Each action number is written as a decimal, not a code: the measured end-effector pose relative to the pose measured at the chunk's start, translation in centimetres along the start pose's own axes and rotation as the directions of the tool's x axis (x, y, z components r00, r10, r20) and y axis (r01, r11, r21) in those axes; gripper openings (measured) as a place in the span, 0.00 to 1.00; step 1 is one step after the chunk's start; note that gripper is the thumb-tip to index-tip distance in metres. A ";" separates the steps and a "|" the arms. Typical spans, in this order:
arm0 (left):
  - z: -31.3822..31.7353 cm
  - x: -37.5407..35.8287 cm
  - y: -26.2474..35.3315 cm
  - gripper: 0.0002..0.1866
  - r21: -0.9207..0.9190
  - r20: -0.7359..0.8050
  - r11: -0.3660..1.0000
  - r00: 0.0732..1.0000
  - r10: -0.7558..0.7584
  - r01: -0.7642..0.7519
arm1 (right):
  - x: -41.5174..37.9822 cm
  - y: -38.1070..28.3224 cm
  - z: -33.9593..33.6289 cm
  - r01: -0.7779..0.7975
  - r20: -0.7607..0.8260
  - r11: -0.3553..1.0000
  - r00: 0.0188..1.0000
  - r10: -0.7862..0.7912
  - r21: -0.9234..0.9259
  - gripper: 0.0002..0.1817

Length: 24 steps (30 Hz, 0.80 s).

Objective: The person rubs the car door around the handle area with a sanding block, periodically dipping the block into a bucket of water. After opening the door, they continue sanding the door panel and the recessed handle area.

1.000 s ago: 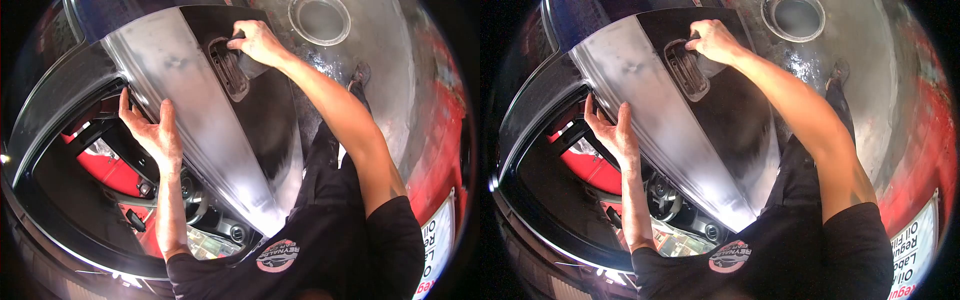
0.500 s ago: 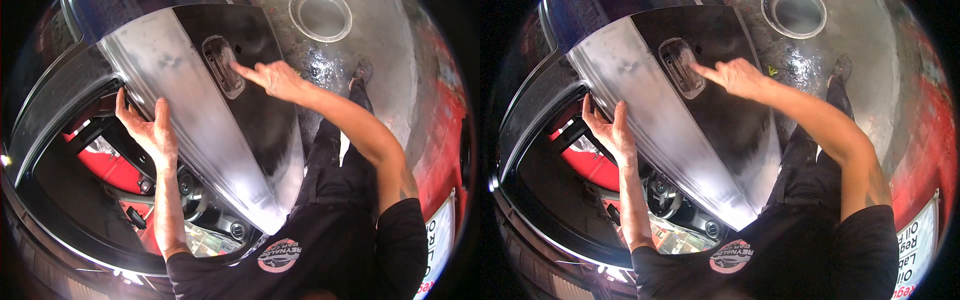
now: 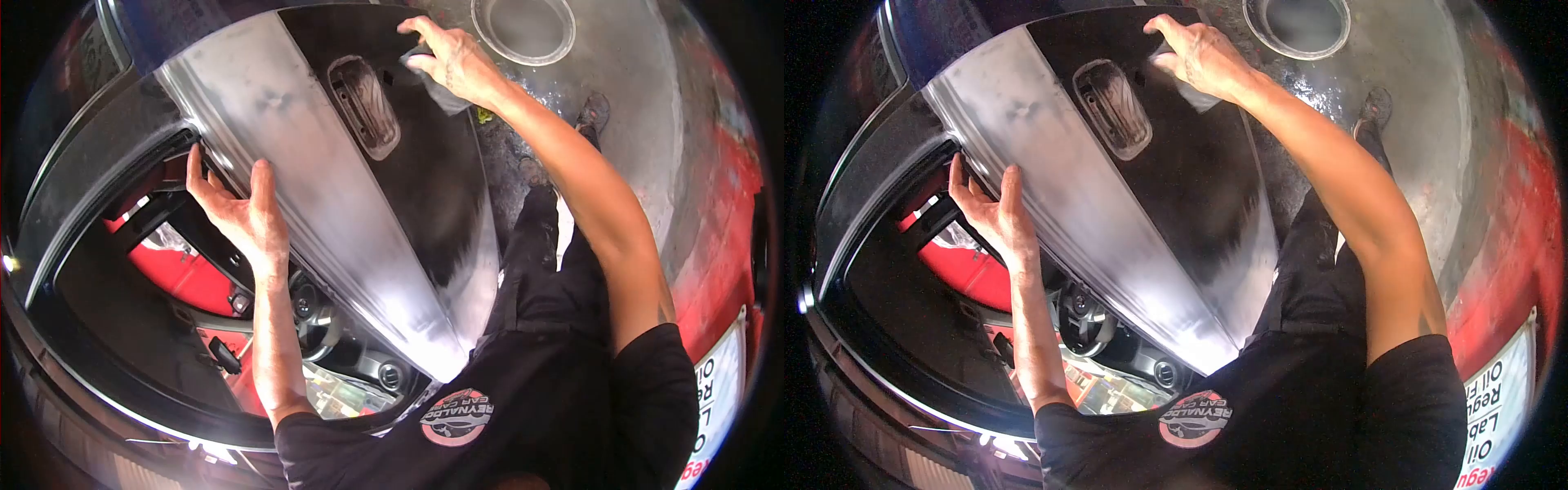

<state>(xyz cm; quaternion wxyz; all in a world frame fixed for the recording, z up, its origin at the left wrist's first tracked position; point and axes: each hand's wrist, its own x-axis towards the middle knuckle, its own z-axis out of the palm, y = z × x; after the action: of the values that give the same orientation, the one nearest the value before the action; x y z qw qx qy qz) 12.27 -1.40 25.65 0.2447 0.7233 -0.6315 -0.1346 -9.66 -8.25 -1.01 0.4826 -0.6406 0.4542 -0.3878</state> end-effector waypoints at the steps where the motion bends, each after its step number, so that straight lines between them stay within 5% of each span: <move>1: 0.0 -0.3 0.3 0.42 -0.004 0.001 1.000 1.000 -0.010 0.010 | -0.1 -0.5 0.0 -0.014 0.005 0.982 1.000 0.013 0.190 0.19; 3: 0.3 -0.3 1.1 0.42 -0.092 -0.007 0.989 0.993 -0.121 0.120 | -0.5 -2.0 0.3 -0.021 0.049 0.952 0.999 0.006 0.305 0.14; 8: 0.2 -0.3 1.2 0.42 -0.071 -0.002 0.996 0.998 -0.057 0.057 | -2.6 -1.6 5.2 -0.232 0.089 0.876 0.973 0.215 0.422 0.16; 9: 0.3 -0.2 1.4 0.41 -0.069 -0.007 0.996 0.998 -0.060 0.059 | -4.3 -1.5 6.1 -0.177 0.112 0.864 0.984 0.141 0.471 0.17; 12: 0.3 -0.2 1.1 0.42 -0.087 -0.018 0.988 0.992 -0.129 0.127 | -6.8 -3.5 6.4 -0.370 0.228 0.841 0.926 0.300 0.395 0.16; 14: 0.3 0.1 0.9 0.42 -0.066 -0.016 0.995 0.997 -0.076 0.075 | -5.8 -3.8 6.4 -0.621 0.423 0.613 0.783 0.456 0.488 0.17; 15: 0.1 -0.2 0.8 0.42 -0.043 -0.002 0.998 0.999 -0.046 0.046 | -5.7 -3.8 6.3 -0.626 0.425 0.606 0.780 0.460 0.491 0.17; 17: 0.1 -0.4 0.8 0.42 -0.041 0.007 0.998 0.999 -0.054 0.054 | -5.1 -3.5 5.6 -0.286 0.055 0.899 0.957 0.284 0.331 0.17; 18: 0.1 -0.3 0.9 0.42 -0.039 0.002 0.998 0.998 -0.056 0.056 | -5.5 -3.8 6.0 -0.251 -0.007 0.907 0.963 0.269 0.337 0.17; 22: 0.3 0.0 0.5 0.42 -0.049 -0.009 0.997 0.998 -0.055 0.055 | -6.7 -5.1 7.2 -0.459 0.265 0.706 0.888 0.374 0.539 0.14; 24: 0.1 -0.2 0.5 0.42 -0.039 -0.012 0.997 0.998 -0.067 0.066 | -5.4 -4.8 6.9 -0.365 0.207 0.792 0.931 0.300 0.490 0.14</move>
<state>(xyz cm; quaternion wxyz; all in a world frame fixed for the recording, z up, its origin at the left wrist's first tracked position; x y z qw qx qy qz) 11.81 -1.30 25.78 0.2583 0.7400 -0.6027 -0.1498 -3.80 -0.63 1.69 0.7245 -0.4175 0.4082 -0.3664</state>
